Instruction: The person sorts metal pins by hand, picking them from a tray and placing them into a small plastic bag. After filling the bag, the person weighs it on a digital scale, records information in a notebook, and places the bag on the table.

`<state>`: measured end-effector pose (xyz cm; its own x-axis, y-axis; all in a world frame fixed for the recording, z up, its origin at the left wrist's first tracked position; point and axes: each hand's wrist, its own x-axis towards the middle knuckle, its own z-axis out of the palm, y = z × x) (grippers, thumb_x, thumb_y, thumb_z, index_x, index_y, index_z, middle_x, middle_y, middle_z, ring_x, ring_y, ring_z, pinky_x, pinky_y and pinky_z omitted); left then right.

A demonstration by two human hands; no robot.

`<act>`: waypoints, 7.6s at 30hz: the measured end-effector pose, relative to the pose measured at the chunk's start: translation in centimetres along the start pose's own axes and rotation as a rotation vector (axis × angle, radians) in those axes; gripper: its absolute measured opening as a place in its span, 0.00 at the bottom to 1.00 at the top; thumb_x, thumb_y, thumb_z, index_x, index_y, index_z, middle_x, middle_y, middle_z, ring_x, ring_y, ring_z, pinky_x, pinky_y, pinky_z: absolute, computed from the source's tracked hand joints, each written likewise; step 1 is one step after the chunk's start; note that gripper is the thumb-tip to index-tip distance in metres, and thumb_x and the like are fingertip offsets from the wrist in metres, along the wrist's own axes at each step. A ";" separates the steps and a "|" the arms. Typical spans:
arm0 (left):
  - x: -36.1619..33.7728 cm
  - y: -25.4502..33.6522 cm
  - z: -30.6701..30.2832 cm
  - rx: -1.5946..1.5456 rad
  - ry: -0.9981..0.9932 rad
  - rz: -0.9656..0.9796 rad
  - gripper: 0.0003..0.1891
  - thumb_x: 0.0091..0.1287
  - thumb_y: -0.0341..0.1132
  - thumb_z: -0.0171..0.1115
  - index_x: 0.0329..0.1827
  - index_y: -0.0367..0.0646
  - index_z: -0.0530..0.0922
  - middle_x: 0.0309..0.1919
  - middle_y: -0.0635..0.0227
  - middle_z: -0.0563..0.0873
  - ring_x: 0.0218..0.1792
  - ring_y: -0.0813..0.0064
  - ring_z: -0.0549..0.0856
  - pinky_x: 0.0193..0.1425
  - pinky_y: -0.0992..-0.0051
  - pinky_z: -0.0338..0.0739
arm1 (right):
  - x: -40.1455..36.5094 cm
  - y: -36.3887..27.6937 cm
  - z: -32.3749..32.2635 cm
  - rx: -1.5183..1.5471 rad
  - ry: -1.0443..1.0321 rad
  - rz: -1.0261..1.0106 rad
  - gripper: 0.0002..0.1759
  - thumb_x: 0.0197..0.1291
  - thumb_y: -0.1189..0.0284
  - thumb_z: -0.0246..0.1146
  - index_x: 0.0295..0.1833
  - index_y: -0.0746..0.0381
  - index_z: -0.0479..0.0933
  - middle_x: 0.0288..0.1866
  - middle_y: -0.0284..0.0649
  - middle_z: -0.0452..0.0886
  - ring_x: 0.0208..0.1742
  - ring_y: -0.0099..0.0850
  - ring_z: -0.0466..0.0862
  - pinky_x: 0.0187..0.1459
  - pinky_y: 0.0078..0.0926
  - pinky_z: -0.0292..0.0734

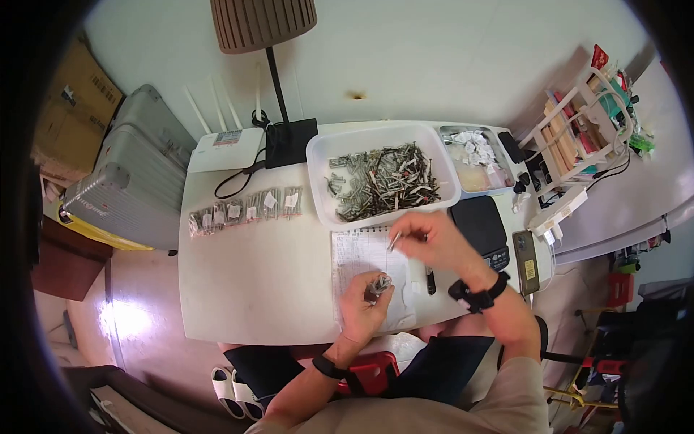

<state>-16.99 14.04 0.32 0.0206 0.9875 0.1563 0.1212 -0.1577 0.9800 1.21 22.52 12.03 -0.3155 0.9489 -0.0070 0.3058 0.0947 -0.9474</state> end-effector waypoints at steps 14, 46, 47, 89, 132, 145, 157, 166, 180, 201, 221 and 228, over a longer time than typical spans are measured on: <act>0.2 0.6 -0.4 0.087 0.000 -0.023 0.16 0.58 0.28 0.75 0.49 0.40 0.82 0.38 0.63 0.86 0.32 0.75 0.85 0.35 0.76 0.81 | -2.7 -0.7 2.9 -0.619 -0.249 -0.243 0.07 0.58 0.72 0.68 0.42 0.58 0.84 0.40 0.37 0.83 0.35 0.37 0.85 0.35 0.34 0.80; -0.1 0.1 -0.1 0.038 -0.017 -0.028 0.14 0.59 0.29 0.75 0.47 0.43 0.82 0.39 0.67 0.87 0.33 0.78 0.85 0.35 0.78 0.82 | 7.9 4.9 -4.5 -0.324 0.241 -0.050 0.03 0.64 0.78 0.64 0.40 0.62 0.75 0.35 0.32 0.80 0.35 0.25 0.80 0.39 0.24 0.77; -0.1 0.1 -0.1 0.022 -0.019 -0.053 0.15 0.59 0.29 0.75 0.48 0.43 0.82 0.40 0.67 0.88 0.34 0.79 0.86 0.36 0.78 0.82 | 7.0 4.5 -4.4 -0.095 0.200 0.021 0.03 0.65 0.78 0.64 0.40 0.61 0.75 0.35 0.29 0.79 0.34 0.21 0.78 0.38 0.21 0.75; 0.1 0.3 -0.2 0.066 -0.009 -0.013 0.16 0.59 0.29 0.75 0.49 0.42 0.82 0.39 0.65 0.87 0.33 0.76 0.86 0.36 0.77 0.83 | 9.5 5.4 -6.2 -0.399 0.325 0.067 0.04 0.61 0.73 0.65 0.37 0.63 0.81 0.27 0.35 0.83 0.25 0.27 0.81 0.26 0.26 0.73; 0.6 3.8 -2.4 -0.154 -0.111 -0.016 0.23 0.57 0.23 0.68 0.58 0.42 0.77 0.51 0.60 0.85 0.50 0.65 0.86 0.45 0.71 0.82 | -5.8 -2.0 4.2 -0.331 0.028 -0.048 0.16 0.62 0.82 0.64 0.55 0.63 0.82 0.46 0.44 0.85 0.41 0.34 0.85 0.43 0.27 0.80; 0.4 1.1 -2.8 -0.120 -0.372 0.105 0.28 0.57 0.16 0.59 0.63 0.39 0.77 0.63 0.55 0.80 0.68 0.56 0.76 0.75 0.64 0.66 | -8.5 -0.3 3.7 -0.272 0.031 -0.007 0.19 0.63 0.85 0.62 0.59 0.63 0.80 0.47 0.41 0.84 0.44 0.29 0.83 0.48 0.25 0.78; -0.9 2.9 -3.0 -0.739 -0.618 -0.352 0.23 0.74 0.33 0.62 0.70 0.35 0.71 0.60 0.60 0.80 0.57 0.68 0.82 0.64 0.68 0.77 | -9.6 -3.0 4.0 -0.099 -0.001 -0.026 0.20 0.63 0.85 0.62 0.60 0.63 0.79 0.46 0.39 0.86 0.43 0.25 0.85 0.48 0.23 0.80; -3.2 6.9 -1.9 -0.899 -0.694 -0.451 0.15 0.77 0.38 0.59 0.58 0.37 0.76 0.41 0.66 0.83 0.39 0.75 0.82 0.45 0.74 0.78 | -12.7 -4.9 3.1 0.120 0.035 0.006 0.26 0.61 0.82 0.67 0.66 0.64 0.74 0.42 0.34 0.84 0.38 0.18 0.81 0.42 0.19 0.79; -7.9 11.0 0.0 -0.866 -0.663 -0.691 0.16 0.73 0.28 0.60 0.62 0.41 0.72 0.40 0.60 0.87 0.36 0.74 0.88 0.35 0.80 0.80 | -20.5 -4.2 4.6 0.308 0.202 0.115 0.13 0.65 0.78 0.68 0.54 0.65 0.80 0.37 0.30 0.82 0.32 0.14 0.81 0.31 0.13 0.78; -9.3 11.8 -1.3 -0.550 -0.747 -0.780 0.16 0.70 0.33 0.54 0.59 0.37 0.72 0.36 0.64 0.83 0.16 0.84 0.75 0.14 0.85 0.61 | -22.3 -0.3 7.4 0.560 0.151 0.132 0.21 0.64 0.70 0.71 0.60 0.67 0.78 0.41 0.32 0.85 0.29 0.15 0.78 0.30 0.12 0.73; -9.6 10.2 -2.8 -0.847 -0.575 -0.737 0.16 0.82 0.34 0.47 0.64 0.35 0.74 0.51 0.63 0.84 0.48 0.73 0.85 0.51 0.72 0.84 | -22.0 -1.4 11.0 -0.313 0.311 -0.071 0.30 0.66 0.77 0.56 0.74 0.68 0.65 0.66 0.52 0.74 0.62 0.47 0.79 0.63 0.38 0.74; -9.4 11.8 -1.9 -0.744 -0.562 -0.624 0.17 0.82 0.35 0.44 0.67 0.36 0.71 0.55 0.61 0.82 0.52 0.70 0.85 0.53 0.69 0.83 | -21.6 -0.1 10.8 0.288 0.292 0.059 0.29 0.67 0.82 0.59 0.74 0.67 0.67 0.66 0.42 0.77 0.61 0.27 0.80 0.63 0.24 0.73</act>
<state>-17.63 2.91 10.70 0.6315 0.7226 -0.2812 -0.3525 0.5905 0.7260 -1.75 -1.23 8.83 -0.0239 0.9996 -0.0119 0.0390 -0.0109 -0.9992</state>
